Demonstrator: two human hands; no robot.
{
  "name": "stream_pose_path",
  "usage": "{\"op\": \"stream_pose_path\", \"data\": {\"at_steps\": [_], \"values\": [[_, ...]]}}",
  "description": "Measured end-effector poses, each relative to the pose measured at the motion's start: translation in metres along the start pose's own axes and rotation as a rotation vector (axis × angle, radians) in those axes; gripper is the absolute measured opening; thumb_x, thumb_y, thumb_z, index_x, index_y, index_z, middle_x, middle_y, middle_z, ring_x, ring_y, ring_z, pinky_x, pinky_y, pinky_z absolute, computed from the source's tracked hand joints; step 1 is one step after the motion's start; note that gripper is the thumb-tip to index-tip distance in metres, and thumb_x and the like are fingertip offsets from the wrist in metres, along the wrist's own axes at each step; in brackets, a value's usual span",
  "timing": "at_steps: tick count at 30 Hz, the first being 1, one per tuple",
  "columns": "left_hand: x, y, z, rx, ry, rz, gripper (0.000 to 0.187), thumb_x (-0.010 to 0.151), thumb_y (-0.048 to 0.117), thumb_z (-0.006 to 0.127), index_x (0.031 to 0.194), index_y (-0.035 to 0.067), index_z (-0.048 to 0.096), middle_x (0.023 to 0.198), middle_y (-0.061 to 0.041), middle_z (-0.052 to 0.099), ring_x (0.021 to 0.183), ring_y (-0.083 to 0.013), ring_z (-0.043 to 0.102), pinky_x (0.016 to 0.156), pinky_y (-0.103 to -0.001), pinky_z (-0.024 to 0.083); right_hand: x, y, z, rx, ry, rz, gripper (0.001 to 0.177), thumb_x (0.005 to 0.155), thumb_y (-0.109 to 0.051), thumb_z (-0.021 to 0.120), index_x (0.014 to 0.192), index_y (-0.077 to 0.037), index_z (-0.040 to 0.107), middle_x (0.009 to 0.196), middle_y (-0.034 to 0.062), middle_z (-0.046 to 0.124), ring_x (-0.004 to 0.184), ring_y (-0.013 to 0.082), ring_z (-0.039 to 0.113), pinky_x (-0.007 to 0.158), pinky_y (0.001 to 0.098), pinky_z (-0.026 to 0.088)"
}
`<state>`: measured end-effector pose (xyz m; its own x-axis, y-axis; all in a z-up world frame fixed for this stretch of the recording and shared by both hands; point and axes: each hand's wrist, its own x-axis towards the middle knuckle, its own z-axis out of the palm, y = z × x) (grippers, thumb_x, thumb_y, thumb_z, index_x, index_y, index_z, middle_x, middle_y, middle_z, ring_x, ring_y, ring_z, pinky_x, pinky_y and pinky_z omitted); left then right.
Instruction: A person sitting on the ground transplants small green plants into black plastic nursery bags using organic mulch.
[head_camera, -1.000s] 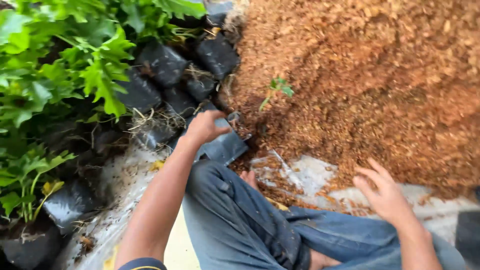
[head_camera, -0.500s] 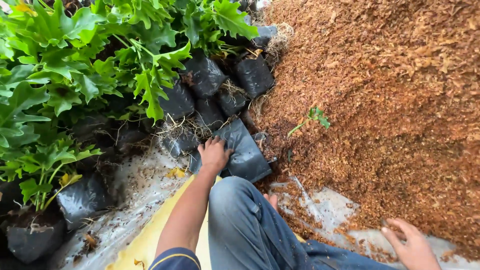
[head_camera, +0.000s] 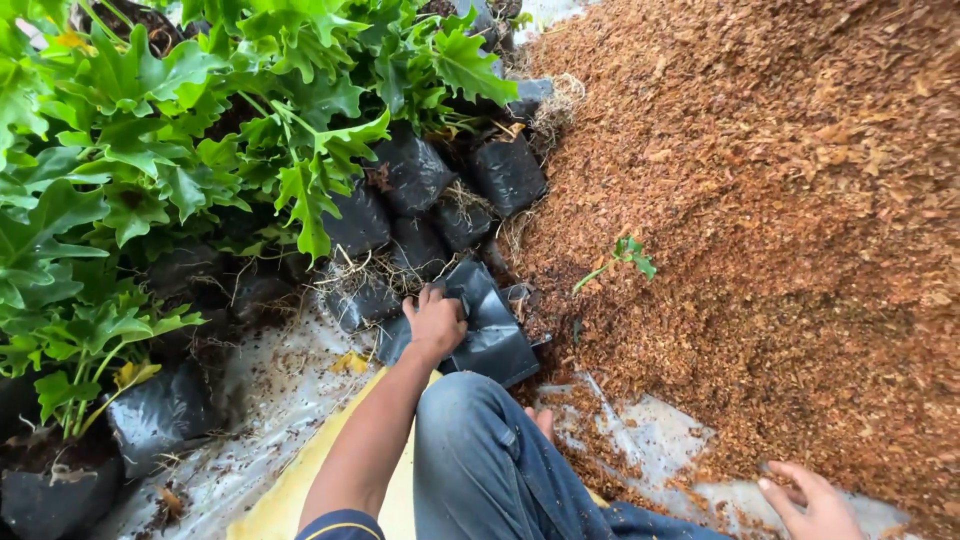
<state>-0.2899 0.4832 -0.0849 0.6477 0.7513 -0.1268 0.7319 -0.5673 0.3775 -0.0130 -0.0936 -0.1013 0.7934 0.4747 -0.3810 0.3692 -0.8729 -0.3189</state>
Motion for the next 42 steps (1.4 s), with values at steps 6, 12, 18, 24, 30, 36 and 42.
{"op": "stream_pose_path", "data": {"at_steps": [6, 12, 18, 24, 30, 36, 42], "values": [[-0.010, 0.015, -0.036, -0.142, 0.192, 0.141, 0.029, 0.083, 0.036, 0.075, 0.092, 0.009, 0.072, 0.106, -0.011, 0.069, 0.102, -0.0317, 0.062, 0.101, -0.048, 0.035, -0.037, -0.054, -0.033, 0.070, -0.048, 0.138, 0.052, 0.092, -0.042, 0.061, 0.142, -0.024, 0.061, 0.153, 0.0027, 0.057, 0.135, 0.0269, 0.062, 0.111, 0.0479, 0.057], [-0.022, 0.040, -0.093, -0.403, 0.198, 0.077, 0.028, 0.080, 0.011, 0.072, 0.107, 0.003, 0.075, 0.093, -0.010, 0.079, 0.074, -0.0268, 0.072, 0.073, -0.037, 0.056, -0.050, -0.074, -0.044, 0.143, -0.040, 0.158, 0.053, 0.093, -0.041, 0.060, 0.142, -0.021, 0.061, 0.147, 0.0028, 0.063, 0.132, 0.0239, 0.064, 0.109, 0.0467, 0.058], [-0.047, 0.085, -0.148, -0.366, 0.107, -0.059, 0.048, 0.084, 0.042, 0.085, 0.071, 0.005, 0.056, 0.060, -0.006, 0.059, 0.056, -0.0186, 0.056, 0.063, -0.036, 0.053, -0.051, -0.084, -0.046, 0.206, -0.074, 0.213, 0.051, 0.095, -0.038, 0.059, 0.144, -0.021, 0.059, 0.148, 0.0017, 0.062, 0.132, 0.0237, 0.061, 0.111, 0.0512, 0.054], [-0.091, 0.165, -0.164, -0.371, 0.053, 0.154, 0.062, 0.088, 0.051, 0.074, 0.068, -0.003, 0.051, 0.058, -0.010, 0.050, 0.055, -0.0223, 0.042, 0.057, -0.039, 0.044, -0.092, -0.165, -0.060, 0.671, 0.230, 0.056, 0.053, 0.089, -0.027, 0.065, 0.139, -0.011, 0.059, 0.139, 0.0075, 0.066, 0.116, 0.0213, 0.071, 0.098, 0.0371, 0.059], [-0.119, 0.191, -0.069, -0.280, -0.073, 0.182, 0.044, 0.082, 0.042, 0.072, 0.111, 0.009, 0.078, 0.087, -0.021, 0.078, 0.075, -0.0412, 0.071, 0.072, -0.046, 0.056, -0.139, -0.283, -0.089, 1.214, -0.032, -0.615, 0.064, 0.095, -0.018, 0.061, 0.151, 0.001, 0.033, 0.151, 0.0243, 0.047, 0.121, 0.0321, 0.061, 0.093, 0.0387, 0.057], [-0.134, 0.189, -0.002, -1.096, -0.258, 0.286, 0.027, 0.102, 0.010, 0.059, 0.114, -0.009, 0.074, 0.093, -0.022, 0.079, 0.079, -0.0256, 0.072, 0.069, -0.031, 0.055, -0.117, -0.289, -0.078, 1.223, 0.252, -0.384, 0.022, 0.099, -0.002, 0.060, 0.119, -0.001, 0.069, 0.093, 0.0092, 0.073, 0.074, 0.0102, 0.064, 0.063, 0.0236, 0.053], [-0.076, 0.133, -0.020, -0.395, 0.021, 0.238, 0.034, 0.077, 0.027, 0.074, 0.079, -0.006, 0.077, 0.063, -0.023, 0.071, 0.058, -0.0356, 0.065, 0.058, -0.042, 0.051, -0.082, -0.258, -0.077, 1.277, 0.127, -0.270, 0.030, 0.097, -0.002, 0.060, 0.127, -0.001, 0.068, 0.109, 0.0254, 0.074, 0.076, 0.0229, 0.076, 0.046, 0.0179, 0.059]]}}
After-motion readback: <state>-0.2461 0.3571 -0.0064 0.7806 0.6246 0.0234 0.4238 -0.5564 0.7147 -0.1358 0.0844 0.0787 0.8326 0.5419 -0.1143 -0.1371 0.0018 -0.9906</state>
